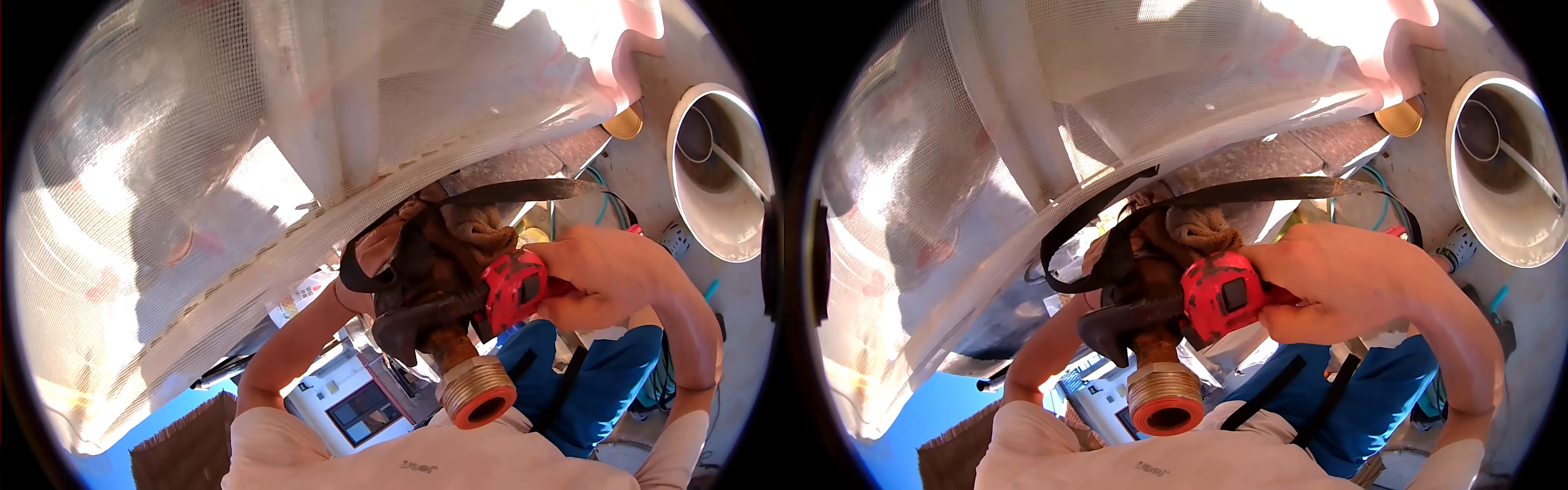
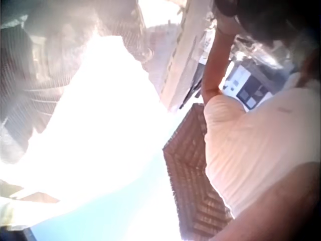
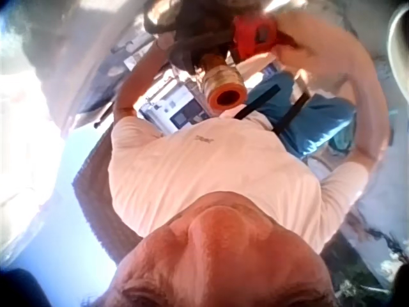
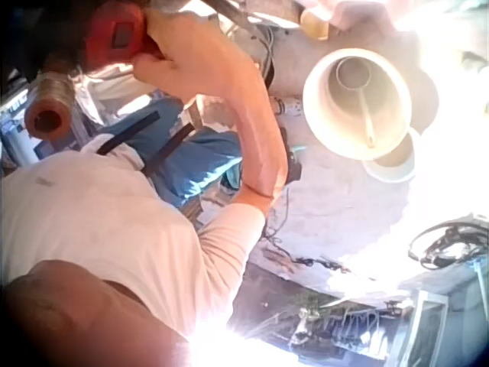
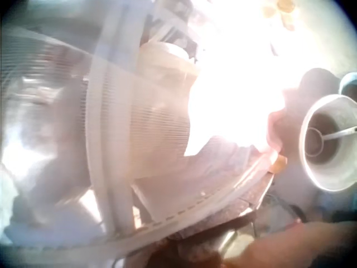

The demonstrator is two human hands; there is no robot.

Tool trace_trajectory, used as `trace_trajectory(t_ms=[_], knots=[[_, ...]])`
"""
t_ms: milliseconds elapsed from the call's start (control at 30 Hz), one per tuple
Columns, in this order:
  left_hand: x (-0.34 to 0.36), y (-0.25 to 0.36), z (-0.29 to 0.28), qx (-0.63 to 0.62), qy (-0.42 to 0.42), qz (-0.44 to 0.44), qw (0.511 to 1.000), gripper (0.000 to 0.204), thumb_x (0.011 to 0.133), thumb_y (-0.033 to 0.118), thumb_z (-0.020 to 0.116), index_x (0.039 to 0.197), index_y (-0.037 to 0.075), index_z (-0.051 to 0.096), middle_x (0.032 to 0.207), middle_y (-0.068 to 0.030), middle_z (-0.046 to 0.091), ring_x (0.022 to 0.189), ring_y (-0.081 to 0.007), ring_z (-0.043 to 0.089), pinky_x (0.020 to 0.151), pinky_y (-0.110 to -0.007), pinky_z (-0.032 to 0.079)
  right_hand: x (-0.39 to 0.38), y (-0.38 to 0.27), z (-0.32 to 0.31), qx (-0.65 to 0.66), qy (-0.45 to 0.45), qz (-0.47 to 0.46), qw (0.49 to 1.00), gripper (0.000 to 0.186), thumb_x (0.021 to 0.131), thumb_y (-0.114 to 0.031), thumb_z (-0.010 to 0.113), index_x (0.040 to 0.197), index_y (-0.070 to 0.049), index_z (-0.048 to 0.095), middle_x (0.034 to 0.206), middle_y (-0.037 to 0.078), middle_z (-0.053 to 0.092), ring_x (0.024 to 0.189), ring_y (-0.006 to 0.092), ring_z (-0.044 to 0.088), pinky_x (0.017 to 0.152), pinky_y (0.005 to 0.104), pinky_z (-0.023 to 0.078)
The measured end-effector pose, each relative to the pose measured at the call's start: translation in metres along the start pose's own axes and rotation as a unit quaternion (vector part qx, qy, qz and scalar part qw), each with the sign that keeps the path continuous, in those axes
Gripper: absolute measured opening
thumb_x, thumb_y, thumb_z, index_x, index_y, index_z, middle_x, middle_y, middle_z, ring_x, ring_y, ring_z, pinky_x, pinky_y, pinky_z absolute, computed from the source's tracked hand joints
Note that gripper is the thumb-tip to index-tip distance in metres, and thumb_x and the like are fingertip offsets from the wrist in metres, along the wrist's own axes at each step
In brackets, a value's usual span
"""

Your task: The person retrieves a tool case and a red pipe wrench from a cluttered storage area, then uses the pipe wrench to unscrew a brass fitting from a long cylindrical pump unit located in an outdoor utility sink.

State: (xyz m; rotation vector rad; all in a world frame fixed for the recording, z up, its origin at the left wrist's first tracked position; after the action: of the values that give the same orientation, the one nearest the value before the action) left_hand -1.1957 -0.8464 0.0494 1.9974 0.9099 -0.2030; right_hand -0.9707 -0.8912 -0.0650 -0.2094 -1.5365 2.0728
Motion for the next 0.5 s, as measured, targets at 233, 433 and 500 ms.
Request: trace_trajectory(t_ms=[233, 433, 500], knots=[[-0.006, -0.012, 0.011, -0.376, 0.098, -0.327, 0.862, 0.047, 0.078, 0.010, 0.073, 0.120, -0.004, 0.058, 0.127, -0.0176, 0.055, 0.120, -0.0308, 0.051, 0.102, -0.037, 0.040, 0.006, -0.014, 0.001, -0.116, 0.087, 0.040, 0.989, 0.056, 0.082, -0.057, 0.065, 0.078, -0.001, 0.061, 0.054, 0.017, 0.054, 0.054, 0.0378, 0.057, 0.055, 0.0427, 0.046], [0.021, 0.011, -0.002, -0.005, -0.015, 0.033, 0.999, 0.041, 0.076, 0.010, 0.073, 0.114, -0.004, 0.062, 0.126, -0.0187, 0.055, 0.117, -0.0332, 0.053, 0.102, -0.040, 0.041, 0.005, -0.004, 0.004, -0.092, 0.104, 0.001, 0.990, 0.061, 0.077, -0.061, 0.068, 0.077, -0.001, 0.062, 0.050, 0.015, 0.048, 0.049, 0.0369, 0.051, 0.047, 0.0407, 0.038], [0.020, 0.011, 0.002, 0.016, 0.006, 0.068, 0.998, 0.041, 0.076, 0.008, 0.072, 0.113, -0.005, 0.062, 0.124, -0.0197, 0.056, 0.114, -0.0342, 0.054, 0.101, -0.041, 0.042, 0.005, -0.002, 0.004, -0.064, 0.084, 0.023, 0.994, 0.056, 0.083, -0.057, 0.063, 0.077, -0.001, 0.063, 0.052, 0.016, 0.054, 0.051, 0.0368, 0.056, 0.052, 0.0434, 0.044]])
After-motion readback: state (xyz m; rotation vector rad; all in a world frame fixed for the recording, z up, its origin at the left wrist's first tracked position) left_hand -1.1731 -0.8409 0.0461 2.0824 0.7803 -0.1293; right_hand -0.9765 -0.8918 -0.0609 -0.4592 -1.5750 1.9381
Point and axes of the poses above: each hand's wrist, its own x-axis towards the middle knuckle, its own z-axis out of the palm, y = z × x, the point moved 4 cm from there along x, towards the middle knuckle
